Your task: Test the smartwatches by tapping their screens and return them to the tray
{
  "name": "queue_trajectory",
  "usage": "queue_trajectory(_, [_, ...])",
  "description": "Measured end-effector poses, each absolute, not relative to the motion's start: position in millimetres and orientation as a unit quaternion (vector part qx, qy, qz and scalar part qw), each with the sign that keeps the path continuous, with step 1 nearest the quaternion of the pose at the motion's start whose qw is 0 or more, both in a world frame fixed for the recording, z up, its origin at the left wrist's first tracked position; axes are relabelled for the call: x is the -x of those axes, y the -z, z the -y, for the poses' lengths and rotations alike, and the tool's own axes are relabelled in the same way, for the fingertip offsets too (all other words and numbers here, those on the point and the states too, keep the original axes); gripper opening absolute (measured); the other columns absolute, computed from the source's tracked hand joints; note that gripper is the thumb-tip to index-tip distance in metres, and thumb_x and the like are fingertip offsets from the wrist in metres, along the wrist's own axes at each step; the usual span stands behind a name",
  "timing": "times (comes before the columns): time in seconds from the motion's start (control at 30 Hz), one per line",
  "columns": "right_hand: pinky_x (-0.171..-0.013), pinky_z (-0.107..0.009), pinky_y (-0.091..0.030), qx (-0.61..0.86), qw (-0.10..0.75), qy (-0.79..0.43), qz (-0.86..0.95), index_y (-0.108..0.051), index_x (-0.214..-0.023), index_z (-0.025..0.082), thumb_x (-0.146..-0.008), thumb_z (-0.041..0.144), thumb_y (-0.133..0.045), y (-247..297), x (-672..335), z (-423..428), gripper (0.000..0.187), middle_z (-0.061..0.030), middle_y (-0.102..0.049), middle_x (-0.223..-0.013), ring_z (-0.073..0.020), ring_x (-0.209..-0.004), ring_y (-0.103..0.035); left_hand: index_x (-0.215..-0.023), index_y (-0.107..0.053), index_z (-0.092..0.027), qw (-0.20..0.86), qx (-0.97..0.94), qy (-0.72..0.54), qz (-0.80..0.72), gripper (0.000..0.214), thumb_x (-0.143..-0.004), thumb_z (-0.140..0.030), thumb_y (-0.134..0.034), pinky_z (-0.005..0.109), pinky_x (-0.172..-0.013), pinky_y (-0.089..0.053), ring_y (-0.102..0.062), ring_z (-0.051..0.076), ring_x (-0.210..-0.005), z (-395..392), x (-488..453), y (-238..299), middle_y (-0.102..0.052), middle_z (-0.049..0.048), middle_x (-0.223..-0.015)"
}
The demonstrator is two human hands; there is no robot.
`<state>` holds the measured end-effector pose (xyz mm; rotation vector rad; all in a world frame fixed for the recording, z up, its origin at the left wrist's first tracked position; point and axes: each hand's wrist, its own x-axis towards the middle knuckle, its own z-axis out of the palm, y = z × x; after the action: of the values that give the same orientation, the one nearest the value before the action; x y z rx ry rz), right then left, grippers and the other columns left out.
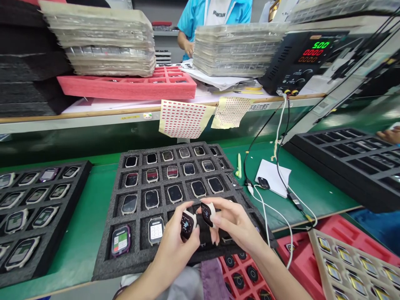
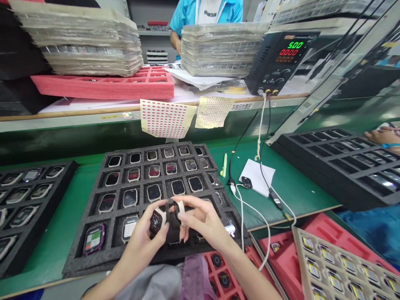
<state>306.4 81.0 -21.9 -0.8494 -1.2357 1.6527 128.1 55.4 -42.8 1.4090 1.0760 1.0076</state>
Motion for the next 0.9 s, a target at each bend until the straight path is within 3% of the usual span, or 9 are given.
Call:
queue_trajectory(0.07, [-0.045,-0.021,-0.053,0.343,0.437,-0.663,0.501,-0.06,-0.117,0.015,-0.083,0.024,-0.067,22.9,-306.9,-80.6,0.035,-0.0089,-0.068,-0.089,-0.0111,-0.047,-0.062,-0.125,-0.043,-0.025,0.526,-0.588,-0.422,-0.447,0.041,-0.086,-0.016,-0.052,0.031,-0.098,-0.038,-0.052,0.02,-0.116,-55.0,-128.2,43.1,-0.057,0.0041,-0.126])
queue_trajectory(0.2, [-0.045,-0.021,-0.052,0.35,0.426,-0.666,0.502,-0.06,-0.115,0.014,-0.084,0.025,-0.067,24.7,-308.1,-80.6,0.034,-0.0023,-0.064,-0.065,-0.012,-0.046,-0.06,-0.123,-0.044,-0.025,0.527,-0.579,-0.431,-0.449,0.037,-0.088,-0.019,-0.051,0.031,-0.095,-0.041,-0.054,0.021,-0.114,-53.8,-127.8,44.1,-0.057,0.0047,-0.125])
queue_trajectory(0.5, [-0.043,-0.019,-0.051,0.332,0.432,-0.667,0.508,-0.061,-0.114,0.016,-0.085,0.024,-0.065,23.1,-307.5,-81.6,0.03,-0.0085,-0.067,-0.092,-0.0098,-0.047,-0.061,-0.126,-0.04,-0.026,0.519,-0.571,-0.441,-0.458,0.037,-0.09,-0.023,-0.05,0.032,-0.096,-0.04,-0.05,0.022,-0.118,-53.0,-128.2,48.5,-0.054,0.0056,-0.129])
queue_trajectory(0.73, [-0.044,-0.019,-0.052,0.33,0.438,-0.665,0.507,-0.06,-0.113,0.016,-0.085,0.023,-0.066,25.7,-308.1,-80.7,0.03,-0.0087,-0.066,-0.094,-0.0095,-0.047,-0.062,-0.125,-0.042,-0.024,0.517,-0.563,-0.441,-0.471,0.038,-0.088,-0.021,-0.051,0.032,-0.094,-0.042,-0.05,0.023,-0.119,-51.6,-129.8,49.1,-0.055,0.0068,-0.129])
queue_trajectory(0.9, [-0.041,-0.018,-0.051,0.33,0.421,-0.669,0.516,-0.058,-0.115,0.012,-0.086,0.025,-0.065,29.3,-310.6,-80.7,0.032,-0.0024,-0.064,-0.066,-0.0117,-0.044,-0.061,-0.122,-0.048,-0.02,0.511,-0.538,-0.461,-0.486,0.039,-0.084,-0.023,-0.053,0.035,-0.092,-0.043,-0.054,0.027,-0.115,-49.9,-135.4,50.5,-0.059,0.0088,-0.124])
